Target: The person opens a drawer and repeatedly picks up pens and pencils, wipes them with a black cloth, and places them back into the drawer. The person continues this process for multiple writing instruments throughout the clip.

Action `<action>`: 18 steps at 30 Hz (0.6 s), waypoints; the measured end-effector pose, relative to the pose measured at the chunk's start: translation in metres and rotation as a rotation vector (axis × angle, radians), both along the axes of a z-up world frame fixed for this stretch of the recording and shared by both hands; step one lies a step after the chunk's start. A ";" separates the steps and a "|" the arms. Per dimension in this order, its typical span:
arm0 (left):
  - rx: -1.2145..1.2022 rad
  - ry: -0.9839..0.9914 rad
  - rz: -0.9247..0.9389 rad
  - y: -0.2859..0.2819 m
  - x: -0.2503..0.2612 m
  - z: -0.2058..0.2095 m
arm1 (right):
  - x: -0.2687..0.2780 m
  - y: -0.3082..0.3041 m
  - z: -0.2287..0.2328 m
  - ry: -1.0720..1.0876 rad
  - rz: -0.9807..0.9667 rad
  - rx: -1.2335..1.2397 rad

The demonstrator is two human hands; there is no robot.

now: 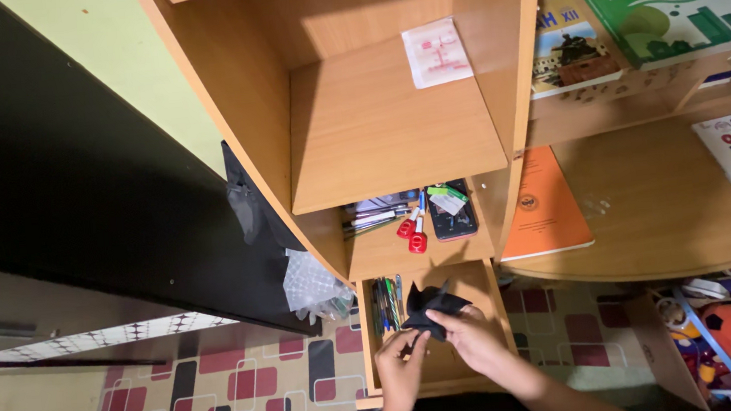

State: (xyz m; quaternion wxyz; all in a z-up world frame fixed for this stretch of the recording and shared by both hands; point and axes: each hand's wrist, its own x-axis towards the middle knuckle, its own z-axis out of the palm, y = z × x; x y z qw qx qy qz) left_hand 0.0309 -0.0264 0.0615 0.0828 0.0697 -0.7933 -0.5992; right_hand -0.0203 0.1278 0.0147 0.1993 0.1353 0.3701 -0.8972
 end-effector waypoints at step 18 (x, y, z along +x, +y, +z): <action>0.294 -0.145 -0.042 0.009 0.010 -0.036 | -0.012 0.039 -0.030 -0.104 -0.195 0.014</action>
